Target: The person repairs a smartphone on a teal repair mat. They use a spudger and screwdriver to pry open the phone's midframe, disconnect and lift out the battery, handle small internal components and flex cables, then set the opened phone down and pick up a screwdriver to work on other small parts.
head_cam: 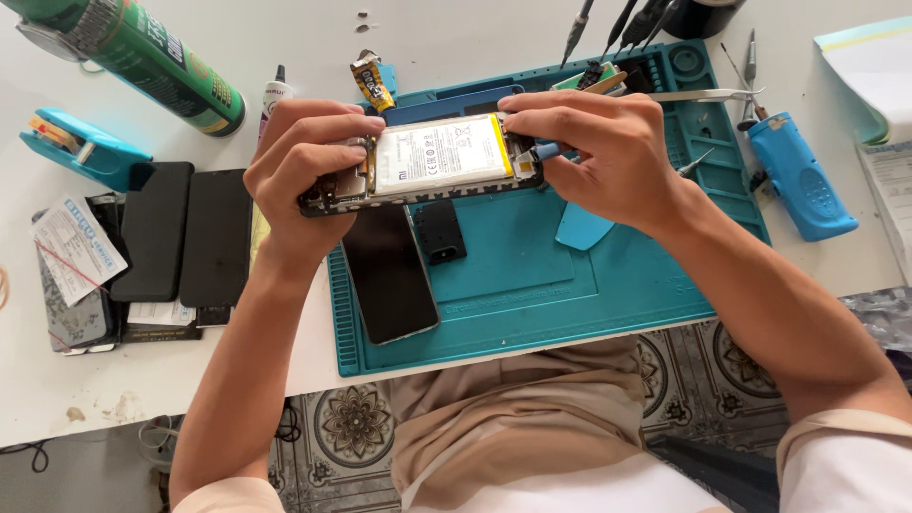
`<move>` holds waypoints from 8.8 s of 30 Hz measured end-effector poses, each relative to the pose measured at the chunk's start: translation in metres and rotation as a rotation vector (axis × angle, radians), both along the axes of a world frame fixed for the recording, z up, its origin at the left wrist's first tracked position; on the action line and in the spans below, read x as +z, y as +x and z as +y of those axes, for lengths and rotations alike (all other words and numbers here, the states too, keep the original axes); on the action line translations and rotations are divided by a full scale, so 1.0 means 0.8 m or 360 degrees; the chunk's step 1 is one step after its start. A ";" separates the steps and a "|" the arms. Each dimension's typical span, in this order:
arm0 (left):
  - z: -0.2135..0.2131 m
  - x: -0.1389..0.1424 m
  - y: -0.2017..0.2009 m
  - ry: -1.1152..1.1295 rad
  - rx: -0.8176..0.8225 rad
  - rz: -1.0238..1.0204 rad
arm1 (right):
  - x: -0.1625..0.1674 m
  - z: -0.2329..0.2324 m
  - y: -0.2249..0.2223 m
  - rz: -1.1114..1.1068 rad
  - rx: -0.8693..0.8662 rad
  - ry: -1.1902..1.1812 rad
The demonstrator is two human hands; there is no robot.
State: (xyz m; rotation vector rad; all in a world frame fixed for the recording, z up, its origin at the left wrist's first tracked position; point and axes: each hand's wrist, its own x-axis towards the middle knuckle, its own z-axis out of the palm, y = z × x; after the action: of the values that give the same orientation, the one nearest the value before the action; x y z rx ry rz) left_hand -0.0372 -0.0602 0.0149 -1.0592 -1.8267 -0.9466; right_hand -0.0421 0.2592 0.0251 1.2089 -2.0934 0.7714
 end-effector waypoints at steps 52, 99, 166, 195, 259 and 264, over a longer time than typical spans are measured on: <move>0.002 -0.011 -0.003 0.0099 0.0121 0.0021 | -0.003 -0.008 0.005 0.0011 0.0039 -0.0035; 0.016 -0.020 0.007 -0.0006 -0.0014 0.0094 | -0.002 -0.004 -0.006 -0.0216 -0.0023 -0.0149; 0.032 -0.054 0.009 0.1801 -0.1689 -0.2007 | 0.036 0.084 -0.050 -0.0917 -0.0738 0.0781; 0.013 -0.032 -0.011 0.1965 -0.1327 -0.1839 | -0.020 -0.049 0.017 -0.0491 0.0115 0.0299; 0.009 -0.016 -0.008 0.1774 -0.1308 -0.1801 | -0.037 -0.062 -0.025 -0.0664 0.0020 0.0535; 0.008 -0.017 -0.008 0.1761 -0.1303 -0.1793 | -0.032 -0.051 -0.032 -0.0456 -0.0233 0.0620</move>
State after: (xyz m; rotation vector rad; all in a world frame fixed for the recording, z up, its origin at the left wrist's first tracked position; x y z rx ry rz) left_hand -0.0439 -0.0536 0.0011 -0.4618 -1.0354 -3.0021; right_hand -0.0676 0.2181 -0.0002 1.1744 -2.6270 0.5063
